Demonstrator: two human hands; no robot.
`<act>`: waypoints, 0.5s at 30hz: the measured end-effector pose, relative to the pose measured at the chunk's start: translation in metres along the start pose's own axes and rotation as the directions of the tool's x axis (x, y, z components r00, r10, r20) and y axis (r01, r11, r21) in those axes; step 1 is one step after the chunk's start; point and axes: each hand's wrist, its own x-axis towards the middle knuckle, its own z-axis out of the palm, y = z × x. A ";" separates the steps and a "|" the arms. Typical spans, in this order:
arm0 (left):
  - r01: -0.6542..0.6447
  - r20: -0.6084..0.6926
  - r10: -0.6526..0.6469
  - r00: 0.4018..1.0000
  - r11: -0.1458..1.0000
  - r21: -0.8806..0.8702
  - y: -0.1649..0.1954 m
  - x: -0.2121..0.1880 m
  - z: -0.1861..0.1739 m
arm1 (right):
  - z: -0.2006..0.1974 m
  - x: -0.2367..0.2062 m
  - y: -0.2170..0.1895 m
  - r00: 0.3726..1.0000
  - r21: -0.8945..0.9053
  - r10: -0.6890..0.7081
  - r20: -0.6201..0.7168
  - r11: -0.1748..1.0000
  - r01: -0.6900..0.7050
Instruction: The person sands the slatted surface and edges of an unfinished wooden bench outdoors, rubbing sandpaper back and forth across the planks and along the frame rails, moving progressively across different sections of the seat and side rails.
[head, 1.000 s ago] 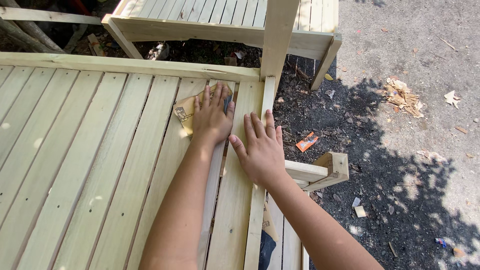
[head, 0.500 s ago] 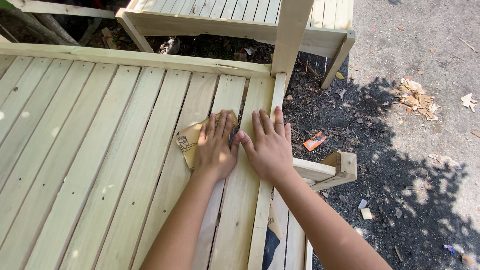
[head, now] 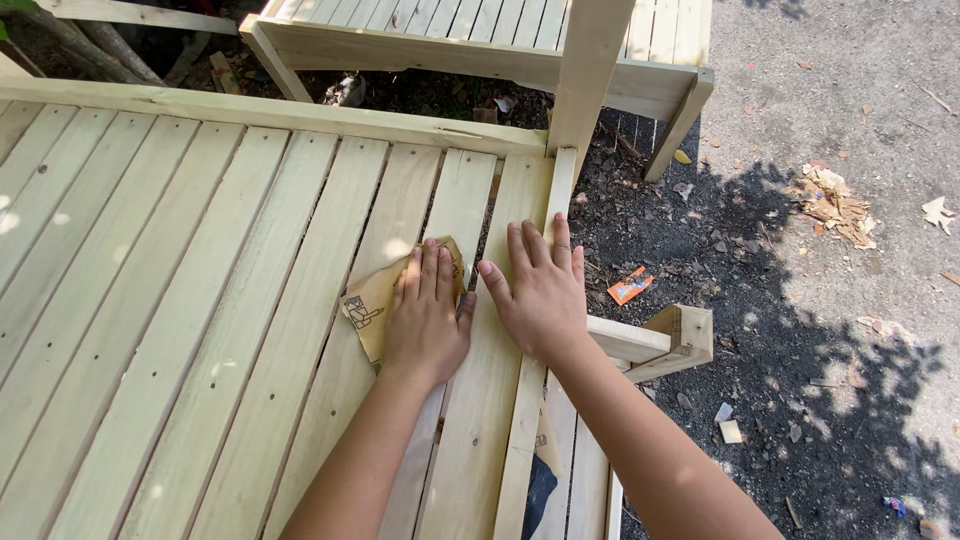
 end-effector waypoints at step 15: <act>0.031 -0.049 -0.033 0.998 0.998 -0.046 -0.008 0.094 0.004 | -0.005 -0.003 0.000 1.000 -0.007 -0.007 -0.008 1.000 0.007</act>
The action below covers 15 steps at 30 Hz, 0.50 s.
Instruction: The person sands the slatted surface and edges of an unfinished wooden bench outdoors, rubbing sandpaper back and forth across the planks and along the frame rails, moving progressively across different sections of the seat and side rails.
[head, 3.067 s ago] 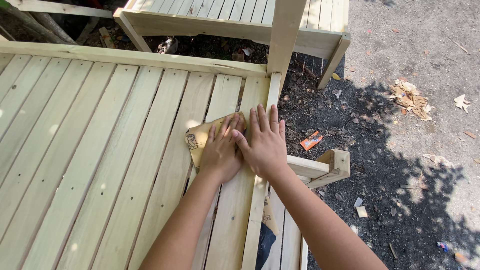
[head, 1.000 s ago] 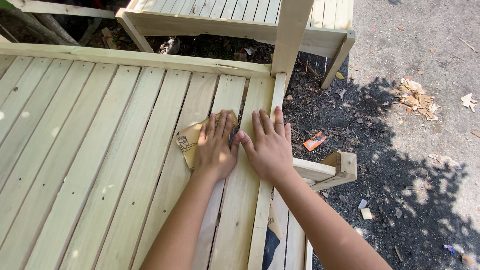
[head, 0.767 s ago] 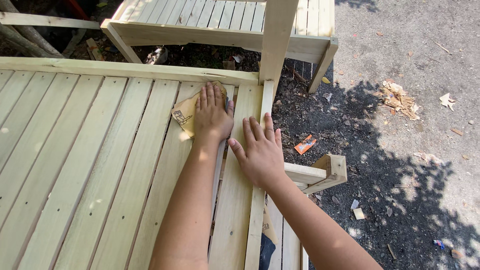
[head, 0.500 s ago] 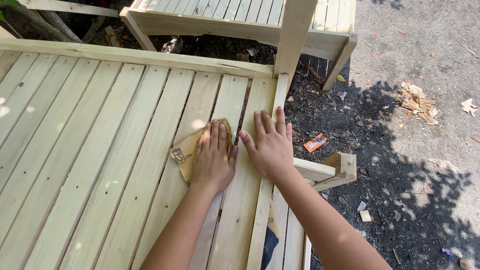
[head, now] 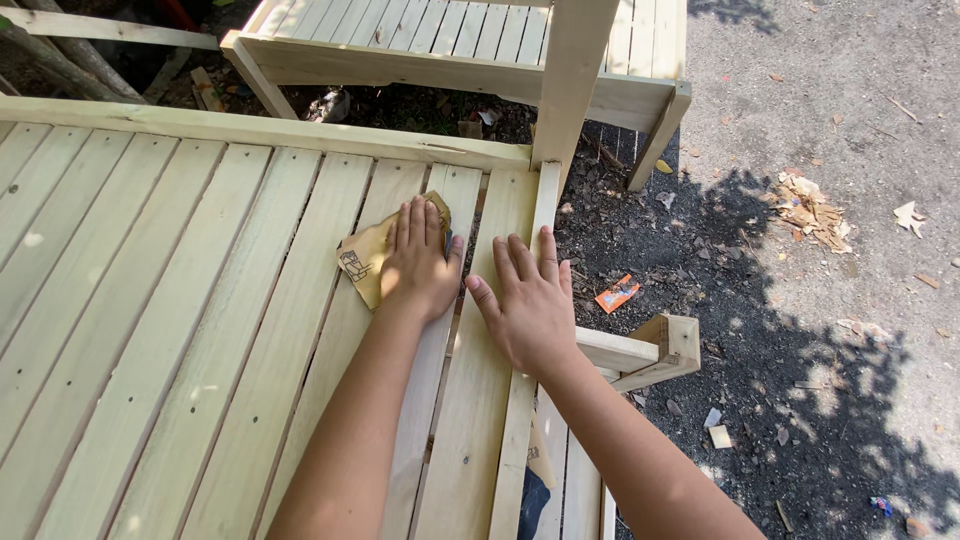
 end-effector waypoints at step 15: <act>0.037 0.110 -0.047 0.993 0.996 0.086 0.009 0.052 -0.005 | 0.003 -0.001 0.002 1.000 -0.005 0.021 0.009 1.000 -0.021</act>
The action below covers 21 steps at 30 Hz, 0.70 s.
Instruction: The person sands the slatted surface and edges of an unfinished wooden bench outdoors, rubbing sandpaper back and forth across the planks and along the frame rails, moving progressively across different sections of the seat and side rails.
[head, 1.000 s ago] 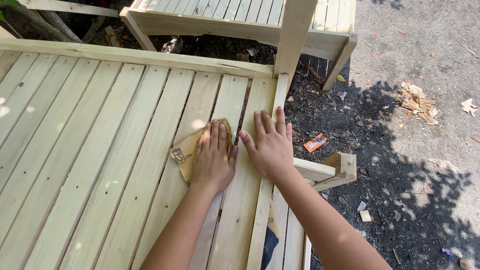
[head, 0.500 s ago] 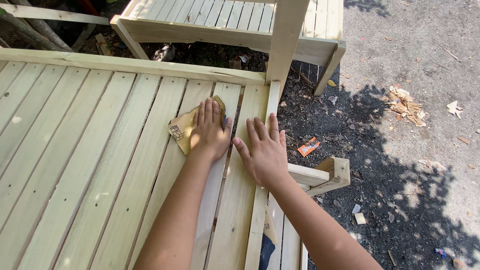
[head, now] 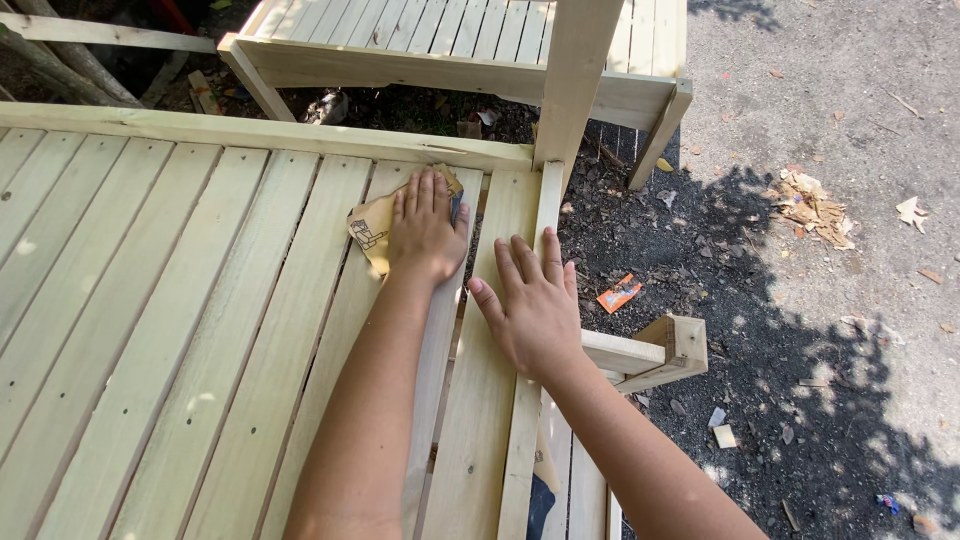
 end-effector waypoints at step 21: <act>-0.019 -0.118 0.015 0.993 0.999 -0.028 -0.016 -0.032 0.008 | -0.002 0.003 -0.002 1.000 0.003 -0.012 0.005 1.000 0.012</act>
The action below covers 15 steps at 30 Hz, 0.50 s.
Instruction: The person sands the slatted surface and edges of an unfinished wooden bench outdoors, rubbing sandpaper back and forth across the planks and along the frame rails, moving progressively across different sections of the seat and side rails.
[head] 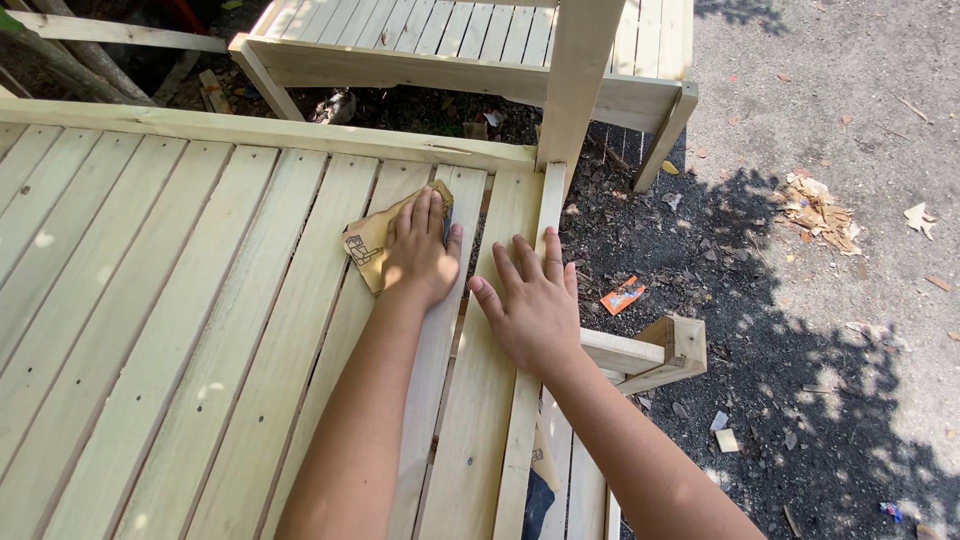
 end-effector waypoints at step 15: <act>-0.006 0.033 0.006 0.999 1.000 0.016 0.000 0.037 0.011 | 0.000 0.000 0.000 1.000 -0.017 0.013 0.003 1.000 -0.012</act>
